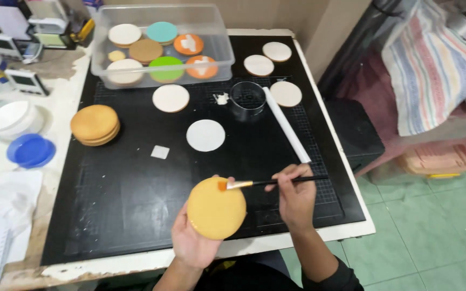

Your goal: Decorating cookies by cutting out fondant circles and adhering them to the cookie surface using a brush.

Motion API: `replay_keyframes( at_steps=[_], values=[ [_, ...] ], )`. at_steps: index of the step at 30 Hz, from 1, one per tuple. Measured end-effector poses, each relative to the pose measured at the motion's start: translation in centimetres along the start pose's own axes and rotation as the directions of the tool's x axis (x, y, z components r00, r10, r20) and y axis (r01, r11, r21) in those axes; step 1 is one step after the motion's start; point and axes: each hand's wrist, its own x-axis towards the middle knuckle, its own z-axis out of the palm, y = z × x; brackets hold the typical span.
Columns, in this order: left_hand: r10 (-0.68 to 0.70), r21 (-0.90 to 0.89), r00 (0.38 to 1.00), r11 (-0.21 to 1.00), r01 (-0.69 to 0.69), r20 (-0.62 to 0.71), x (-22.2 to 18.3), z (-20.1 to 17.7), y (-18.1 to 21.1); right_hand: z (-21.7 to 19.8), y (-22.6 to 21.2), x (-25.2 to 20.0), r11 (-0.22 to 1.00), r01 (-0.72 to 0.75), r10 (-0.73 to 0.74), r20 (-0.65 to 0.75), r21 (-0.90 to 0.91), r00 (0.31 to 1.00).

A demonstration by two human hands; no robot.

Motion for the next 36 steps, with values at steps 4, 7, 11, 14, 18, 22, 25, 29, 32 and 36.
replay_keyframes(
  at_steps=[4, 7, 11, 14, 18, 22, 25, 29, 32, 36],
  values=[
    [0.000, 0.069, 0.993, 0.998, -0.009, 0.122, -0.5, 1.6, 0.0, 2.6, 0.8, -0.9, 0.999, 0.038, -0.037, 0.059, -0.017, 0.998],
    [0.003, -0.002, 0.964, 1.000, -0.003, 0.265, -0.6, 1.4, 0.8, 3.7, -2.0, -0.6, 0.989, -0.123, 0.088, 0.358, 0.076, 0.930],
    [0.033, 0.016, 0.963, 0.999, -0.039, 0.268, -0.8, 0.7, 1.5, 0.7, 0.0, 1.8, 0.995, -0.078, 0.068, 0.171, 0.057, 0.983],
    [-0.005, 0.009, 0.975, 1.000, 0.003, 0.223, -0.8, 0.9, 1.6, 2.7, -0.1, 1.9, 1.000, -0.005, 0.003, 0.204, 0.008, 0.979],
    [0.032, -0.009, 0.972, 0.999, -0.030, 0.234, -1.2, 0.6, 2.5, 1.9, -1.0, 2.6, 0.983, -0.180, 0.142, 0.458, 0.042, 0.878],
    [0.046, -0.038, 0.974, 0.999, -0.038, 0.223, -1.2, 0.7, 2.4, 0.9, -0.4, 4.3, 0.995, -0.094, 0.085, 0.337, 0.011, 0.938],
    [0.003, -0.114, 0.957, 0.993, 0.032, 0.291, -1.3, 0.7, 2.5, 3.3, -2.3, 3.1, 0.972, -0.234, 0.195, 0.508, 0.012, 0.839],
    [0.056, -0.129, 0.954, 0.991, -0.019, 0.294, -1.8, 0.1, 4.0, 0.7, -2.9, 4.7, 0.992, -0.093, 0.037, 0.509, 0.084, 0.860],
    [0.069, -0.120, 0.948, 0.992, -0.033, 0.311, -2.2, 0.0, 4.1, 0.8, -2.2, 4.4, 0.991, 0.132, -0.136, 0.310, 0.034, 0.941],
    [0.032, -0.130, 0.949, 0.991, 0.010, 0.314, -2.6, 0.2, 4.1, 3.0, -0.7, 2.5, 0.972, 0.236, -0.199, 0.484, -0.016, 0.852]
  ],
)
